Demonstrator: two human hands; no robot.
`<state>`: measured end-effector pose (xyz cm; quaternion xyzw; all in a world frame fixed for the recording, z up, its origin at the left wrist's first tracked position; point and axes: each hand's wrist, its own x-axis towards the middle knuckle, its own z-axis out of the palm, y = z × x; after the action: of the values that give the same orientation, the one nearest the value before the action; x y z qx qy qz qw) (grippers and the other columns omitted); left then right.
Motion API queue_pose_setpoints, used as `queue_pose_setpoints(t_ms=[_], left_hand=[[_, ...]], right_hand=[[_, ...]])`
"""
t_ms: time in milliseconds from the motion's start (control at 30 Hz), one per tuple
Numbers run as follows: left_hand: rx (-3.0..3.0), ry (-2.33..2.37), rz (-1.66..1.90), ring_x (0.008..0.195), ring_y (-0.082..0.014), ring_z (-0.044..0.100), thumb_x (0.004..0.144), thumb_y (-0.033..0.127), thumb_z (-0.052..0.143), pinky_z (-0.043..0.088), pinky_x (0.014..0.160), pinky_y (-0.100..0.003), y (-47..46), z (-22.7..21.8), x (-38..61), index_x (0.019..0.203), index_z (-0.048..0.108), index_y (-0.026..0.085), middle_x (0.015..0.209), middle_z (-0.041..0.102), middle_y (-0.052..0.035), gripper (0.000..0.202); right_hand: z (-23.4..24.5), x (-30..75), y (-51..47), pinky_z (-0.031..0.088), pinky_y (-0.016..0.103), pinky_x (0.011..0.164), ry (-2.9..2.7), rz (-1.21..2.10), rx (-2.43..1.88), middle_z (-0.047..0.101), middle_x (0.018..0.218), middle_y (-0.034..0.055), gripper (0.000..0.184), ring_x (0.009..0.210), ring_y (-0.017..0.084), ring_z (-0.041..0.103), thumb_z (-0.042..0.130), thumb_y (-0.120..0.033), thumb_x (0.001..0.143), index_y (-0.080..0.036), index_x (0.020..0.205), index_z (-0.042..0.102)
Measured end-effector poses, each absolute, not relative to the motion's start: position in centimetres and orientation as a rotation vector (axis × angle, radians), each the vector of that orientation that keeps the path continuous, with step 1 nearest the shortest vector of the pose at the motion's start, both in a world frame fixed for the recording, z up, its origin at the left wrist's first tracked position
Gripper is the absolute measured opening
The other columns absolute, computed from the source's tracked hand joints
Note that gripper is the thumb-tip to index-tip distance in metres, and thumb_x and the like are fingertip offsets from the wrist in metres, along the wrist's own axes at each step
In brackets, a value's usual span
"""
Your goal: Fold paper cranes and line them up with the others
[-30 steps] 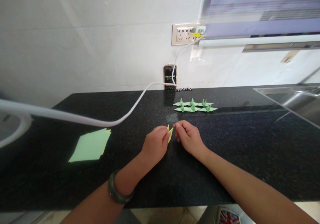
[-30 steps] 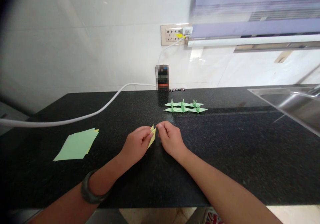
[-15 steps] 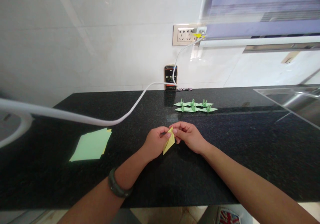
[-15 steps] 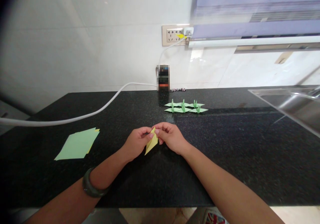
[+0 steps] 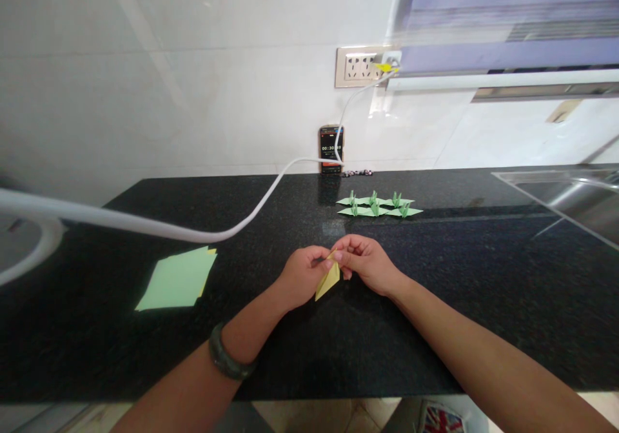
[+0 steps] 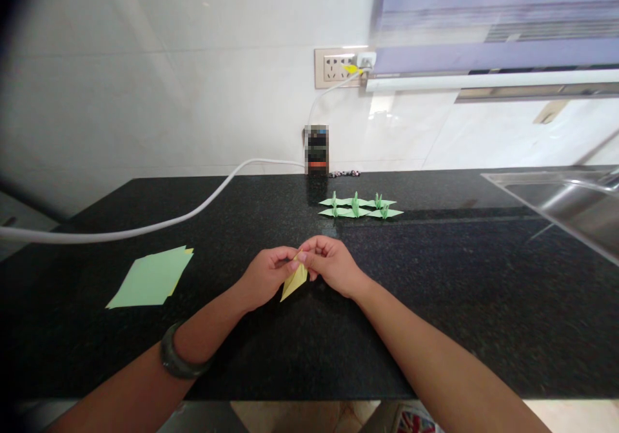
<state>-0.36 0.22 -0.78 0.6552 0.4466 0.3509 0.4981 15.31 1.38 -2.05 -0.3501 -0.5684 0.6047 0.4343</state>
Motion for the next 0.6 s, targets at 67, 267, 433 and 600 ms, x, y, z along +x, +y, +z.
queue_pose_setpoints(t_ms=[67,267,433,600], left_hand=[[1.586,1.072,0.841,0.054,-0.0125,0.052,0.071,0.029,0.052,0.04,0.05,-0.023,0.2,-0.77,-0.36,0.074,0.063,0.015,0.061,0.061,-0.002,0.018],[1.611,1.08,0.837,0.053,-0.0129,0.053,0.071,0.03,0.052,0.04,0.05,-0.023,0.21,-0.89,-0.36,0.072,0.064,0.016,0.056,0.06,-0.001,0.018],[1.627,1.086,0.842,0.054,-0.0128,0.053,0.071,0.03,0.052,0.04,0.05,-0.023,0.17,-0.88,-0.33,0.073,0.064,0.016,0.06,0.062,-0.0017,0.018],[1.626,1.095,0.862,0.054,-0.0124,0.053,0.07,0.031,0.054,0.04,0.05,-0.023,0.12,-0.77,-0.27,0.075,0.064,0.015,0.062,0.062,-0.0023,0.019]], right_hand=[[-2.05,15.32,1.4,0.036,0.017,0.04,-1.416,1.51,-0.867,0.053,0.057,-0.0031,0.023,0.042,0.004,0.045,0.063,-0.034,0.068,-0.014,0.078,0.055],[-2.07,15.32,1.36,0.036,0.017,0.041,-1.427,1.512,-0.855,0.056,0.06,-0.0026,0.022,0.043,0.004,0.045,0.063,-0.033,0.068,-0.016,0.08,0.057],[-1.94,15.29,1.28,0.035,0.017,0.04,-1.426,1.495,-0.865,0.055,0.057,-0.003,0.019,0.042,0.004,0.044,0.061,-0.032,0.07,-0.015,0.076,0.056],[-2.03,15.31,1.37,0.033,0.017,0.04,-1.4,1.483,-0.879,0.052,0.054,-0.0042,0.018,0.041,0.004,0.043,0.062,-0.032,0.07,-0.015,0.074,0.055]])
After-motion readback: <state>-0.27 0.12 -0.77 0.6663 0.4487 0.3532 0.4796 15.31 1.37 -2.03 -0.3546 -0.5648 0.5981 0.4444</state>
